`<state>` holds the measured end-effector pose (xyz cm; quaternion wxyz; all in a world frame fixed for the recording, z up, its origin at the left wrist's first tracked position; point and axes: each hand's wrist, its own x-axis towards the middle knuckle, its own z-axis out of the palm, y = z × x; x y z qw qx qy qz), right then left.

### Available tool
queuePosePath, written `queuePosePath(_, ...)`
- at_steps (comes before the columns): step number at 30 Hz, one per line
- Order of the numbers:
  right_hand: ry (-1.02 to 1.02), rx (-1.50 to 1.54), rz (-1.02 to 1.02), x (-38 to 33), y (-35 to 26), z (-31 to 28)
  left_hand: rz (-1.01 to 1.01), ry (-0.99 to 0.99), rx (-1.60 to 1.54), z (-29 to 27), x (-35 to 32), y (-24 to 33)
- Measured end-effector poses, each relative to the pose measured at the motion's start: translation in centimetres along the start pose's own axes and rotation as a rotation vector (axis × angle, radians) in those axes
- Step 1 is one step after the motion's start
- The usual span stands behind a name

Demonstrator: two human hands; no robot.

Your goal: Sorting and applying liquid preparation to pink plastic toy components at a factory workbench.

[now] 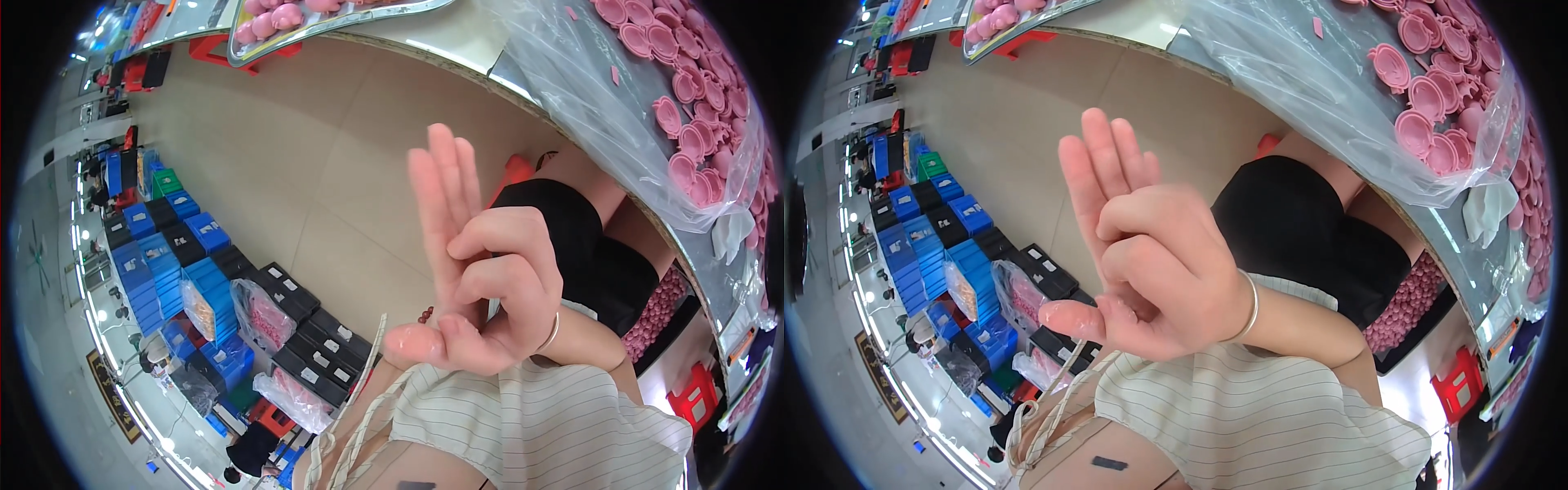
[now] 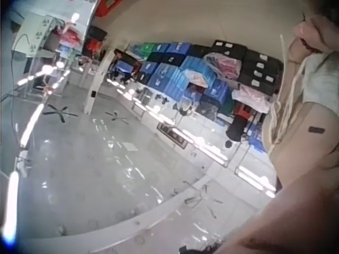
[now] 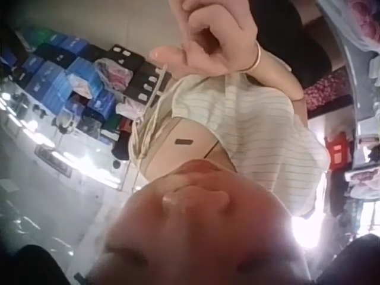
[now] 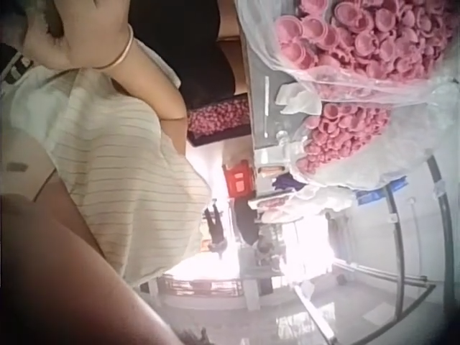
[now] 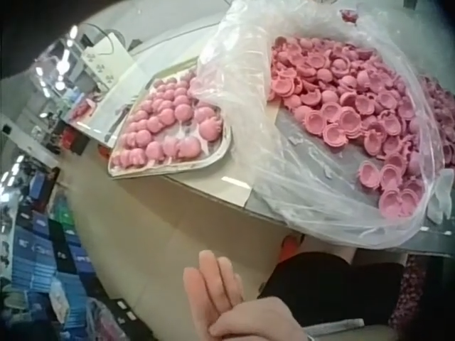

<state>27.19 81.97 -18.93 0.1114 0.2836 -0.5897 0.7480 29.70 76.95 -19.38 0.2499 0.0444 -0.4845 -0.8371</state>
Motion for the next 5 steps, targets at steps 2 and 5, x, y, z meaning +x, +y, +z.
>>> queuePosePath(2,-0.029,-0.059,-0.101,0.1,0.6,-0.5,-0.071,-0.125,0.122,-0.2,-0.1,-0.2)
queuePosePath(5,-0.070,-0.079,-0.190,-0.3,0.8,-0.8,-0.065,-0.023,-0.118,1.7,-0.5,-0.6)
